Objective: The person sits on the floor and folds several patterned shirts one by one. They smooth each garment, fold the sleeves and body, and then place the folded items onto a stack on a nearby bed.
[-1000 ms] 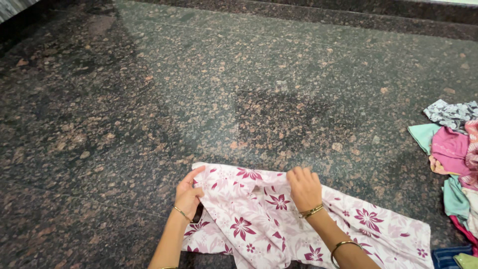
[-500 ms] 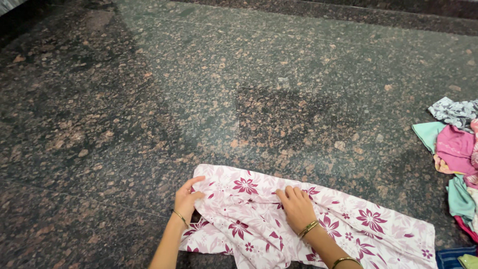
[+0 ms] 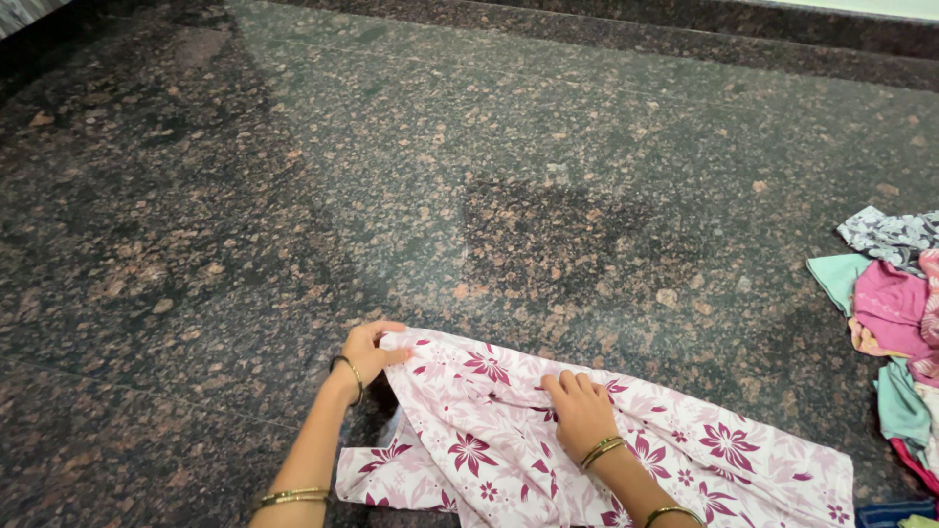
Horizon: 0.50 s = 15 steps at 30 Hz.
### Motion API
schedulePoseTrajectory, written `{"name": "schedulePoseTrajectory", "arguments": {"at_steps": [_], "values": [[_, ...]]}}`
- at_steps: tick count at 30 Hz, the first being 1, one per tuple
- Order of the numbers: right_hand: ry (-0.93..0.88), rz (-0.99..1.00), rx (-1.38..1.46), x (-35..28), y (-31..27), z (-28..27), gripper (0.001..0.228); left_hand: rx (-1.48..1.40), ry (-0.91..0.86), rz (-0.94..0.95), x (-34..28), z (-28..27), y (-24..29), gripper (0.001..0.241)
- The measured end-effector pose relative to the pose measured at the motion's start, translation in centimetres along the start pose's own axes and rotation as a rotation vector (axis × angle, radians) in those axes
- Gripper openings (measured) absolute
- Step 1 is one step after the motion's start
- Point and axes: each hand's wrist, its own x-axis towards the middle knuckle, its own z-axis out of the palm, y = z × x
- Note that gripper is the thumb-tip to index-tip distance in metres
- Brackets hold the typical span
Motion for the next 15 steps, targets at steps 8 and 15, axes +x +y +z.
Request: {"name": "schedulePoseTrajectory", "arguments": {"at_steps": [8,15], "values": [[0.006,0.017,-0.006,0.9,0.1,0.6,0.037,0.683,0.062,-0.018,-1.0,-0.8,3.7,0.033],[-0.049,0.057,0.027,1.3,0.3,0.8,0.038,-0.123,-0.232,0.205,-3.7,-0.2,6.6,0.016]]}}
